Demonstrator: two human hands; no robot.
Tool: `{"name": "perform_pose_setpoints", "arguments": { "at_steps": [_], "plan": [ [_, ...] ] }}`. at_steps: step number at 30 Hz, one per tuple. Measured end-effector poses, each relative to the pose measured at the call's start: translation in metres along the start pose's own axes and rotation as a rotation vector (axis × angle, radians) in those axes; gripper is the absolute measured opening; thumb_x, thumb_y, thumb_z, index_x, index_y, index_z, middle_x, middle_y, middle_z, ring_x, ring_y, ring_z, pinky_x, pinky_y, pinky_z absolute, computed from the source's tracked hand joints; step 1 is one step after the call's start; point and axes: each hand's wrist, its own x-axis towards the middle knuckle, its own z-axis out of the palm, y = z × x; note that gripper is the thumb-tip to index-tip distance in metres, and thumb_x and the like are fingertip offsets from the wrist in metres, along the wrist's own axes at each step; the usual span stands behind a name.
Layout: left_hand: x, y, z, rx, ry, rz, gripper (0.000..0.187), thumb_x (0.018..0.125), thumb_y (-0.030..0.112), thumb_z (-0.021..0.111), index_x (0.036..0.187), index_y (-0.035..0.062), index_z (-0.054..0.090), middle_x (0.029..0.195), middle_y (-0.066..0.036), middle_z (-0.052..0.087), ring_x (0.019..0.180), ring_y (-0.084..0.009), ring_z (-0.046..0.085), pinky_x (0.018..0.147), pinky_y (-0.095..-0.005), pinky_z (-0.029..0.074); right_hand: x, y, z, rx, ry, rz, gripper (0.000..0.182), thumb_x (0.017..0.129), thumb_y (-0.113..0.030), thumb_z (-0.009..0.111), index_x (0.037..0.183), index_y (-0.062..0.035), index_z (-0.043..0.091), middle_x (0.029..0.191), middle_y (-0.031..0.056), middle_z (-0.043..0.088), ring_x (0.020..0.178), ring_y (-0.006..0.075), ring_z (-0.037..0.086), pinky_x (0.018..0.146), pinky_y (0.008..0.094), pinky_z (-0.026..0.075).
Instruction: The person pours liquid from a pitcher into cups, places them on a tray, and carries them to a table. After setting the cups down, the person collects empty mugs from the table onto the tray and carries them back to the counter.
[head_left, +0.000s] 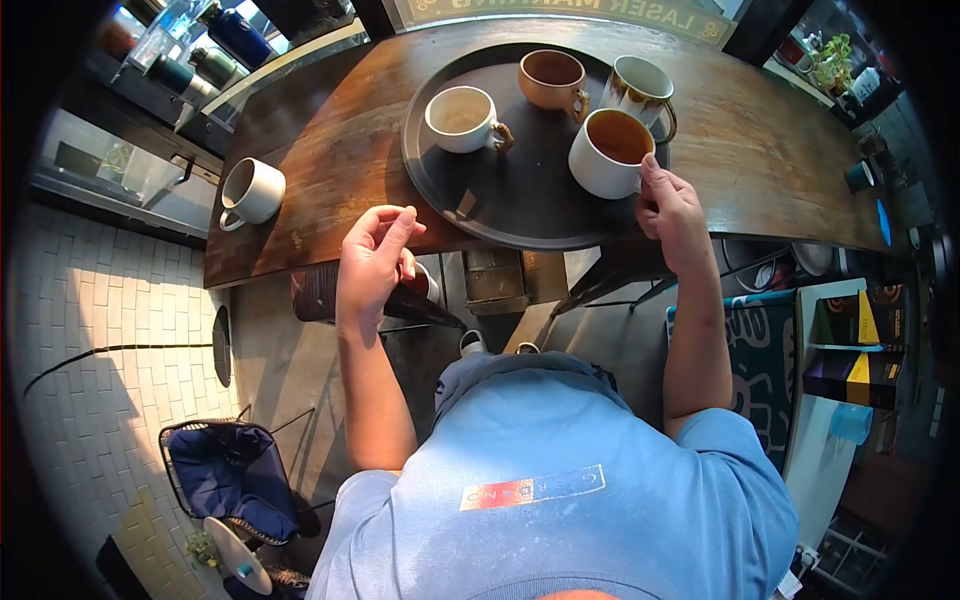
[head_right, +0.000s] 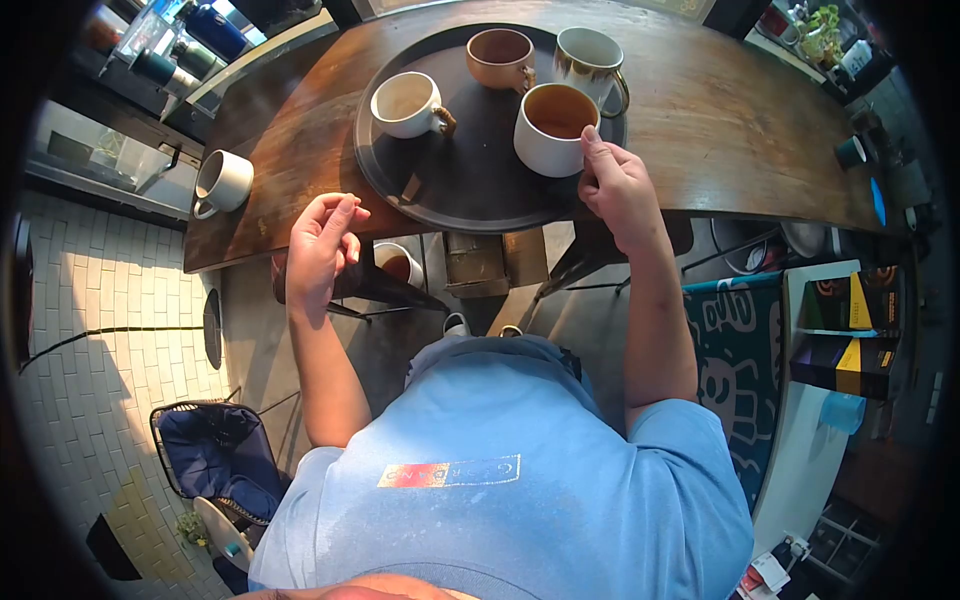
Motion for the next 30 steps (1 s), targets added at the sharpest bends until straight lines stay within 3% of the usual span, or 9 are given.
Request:
{"name": "perform_pose_setpoints", "arguments": {
  "at_steps": [5,7,15,18,20,23,25,27,30],
  "plan": [
    [0.016,0.008,0.008,0.071,-0.040,0.048,0.022,0.090,0.021,0.062,0.102,0.0025,0.058,0.093,-0.010,0.062,0.048,-0.0062,0.052,0.038,-0.0152,0.033,0.005,0.002,-0.007,0.022,0.006,0.037,0.036,0.096,-0.039,0.049,0.074,-0.0103,0.047,0.055,-0.0053,0.038,0.045,0.0029,0.033,0.040,0.0191,0.021],
    [0.020,0.013,0.015,0.102,-0.021,0.060,0.022,0.088,0.019,0.065,0.099,0.0004,0.058,0.085,-0.007,0.061,0.050,-0.0065,0.051,0.045,-0.0188,0.040,0.003,-0.002,-0.004,0.012,0.019,0.032,0.036,0.096,-0.038,0.049,0.075,-0.0099,0.048,0.057,-0.0051,0.039,0.046,0.0028,0.035,0.041,0.0188,0.022],
    [0.040,0.002,0.017,0.230,-0.027,0.072,0.022,0.087,0.013,0.066,0.102,0.0021,0.057,0.079,-0.002,0.057,0.051,-0.0044,0.050,0.044,-0.0177,0.038,-0.003,0.003,-0.001,-0.014,0.057,-0.005,0.035,0.095,-0.038,0.052,0.076,-0.0080,0.049,0.063,-0.0048,0.042,0.050,0.0030,0.039,0.044,0.0177,0.028],
    [0.042,0.003,0.019,0.241,-0.015,0.065,0.022,0.086,0.013,0.067,0.102,0.0016,0.056,0.076,-0.001,0.056,0.052,-0.0041,0.049,0.046,-0.0177,0.039,-0.006,0.007,0.003,-0.151,0.092,-0.099,0.033,0.093,-0.037,0.057,0.087,-0.0055,0.050,0.065,-0.0034,0.047,0.052,0.0028,0.042,0.046,0.0182,0.031],
    [0.041,0.001,0.019,0.220,0.009,0.059,0.025,0.086,0.014,0.067,0.103,-0.0004,0.056,0.074,-0.001,0.056,0.053,-0.0052,0.052,0.047,-0.0187,0.041,-0.014,0.006,0.013,-0.275,0.267,-0.205,0.037,0.091,-0.034,0.061,0.103,-0.0030,0.045,0.061,-0.0028,0.049,0.051,0.0018,0.043,0.047,0.0183,0.032],
    [0.033,0.003,0.021,0.137,0.025,0.067,0.026,0.086,0.015,0.067,0.103,-0.0002,0.056,0.075,-0.002,0.056,0.054,-0.0055,0.052,0.049,-0.0188,0.041,-0.027,0.002,0.014,-0.391,0.395,-0.265,0.043,0.090,-0.029,0.063,0.113,-0.0023,0.040,0.054,-0.0035,0.047,0.049,0.0013,0.042,0.047,0.0177,0.030],
    [0.025,0.004,0.021,0.126,0.060,0.061,0.022,0.086,0.014,0.067,0.101,0.0005,0.057,0.078,-0.002,0.058,0.056,-0.0052,0.052,0.051,-0.0184,0.042,-0.034,0.000,0.022,-0.304,0.404,-0.311,0.035,0.091,-0.021,0.062,0.112,-0.0035,0.040,0.050,-0.0048,0.044,0.046,0.0005,0.038,0.047,0.0170,0.025],
    [0.018,0.002,0.015,0.113,0.057,0.143,0.017,0.087,0.013,0.066,0.098,0.0011,0.059,0.079,-0.002,0.059,0.058,-0.0048,0.052,0.052,-0.0180,0.041,-0.039,0.001,0.027,-0.101,0.395,-0.507,0.029,0.091,-0.015,0.060,0.110,-0.0042,0.040,0.051,-0.0050,0.045,0.045,-0.0001,0.034,0.046,0.0177,0.022],
    [0.001,0.003,-0.005,0.105,0.155,0.170,0.012,0.088,0.013,0.064,0.094,0.0027,0.061,0.079,0.000,0.059,0.059,-0.0034,0.051,0.052,-0.0170,0.039,-0.045,0.009,0.036,-0.131,0.299,-0.603,0.020,0.090,-0.008,0.059,0.103,-0.0043,0.044,0.053,-0.0045,0.046,0.046,-0.0008,0.032,0.045,0.0176,0.020]
  ]
}}
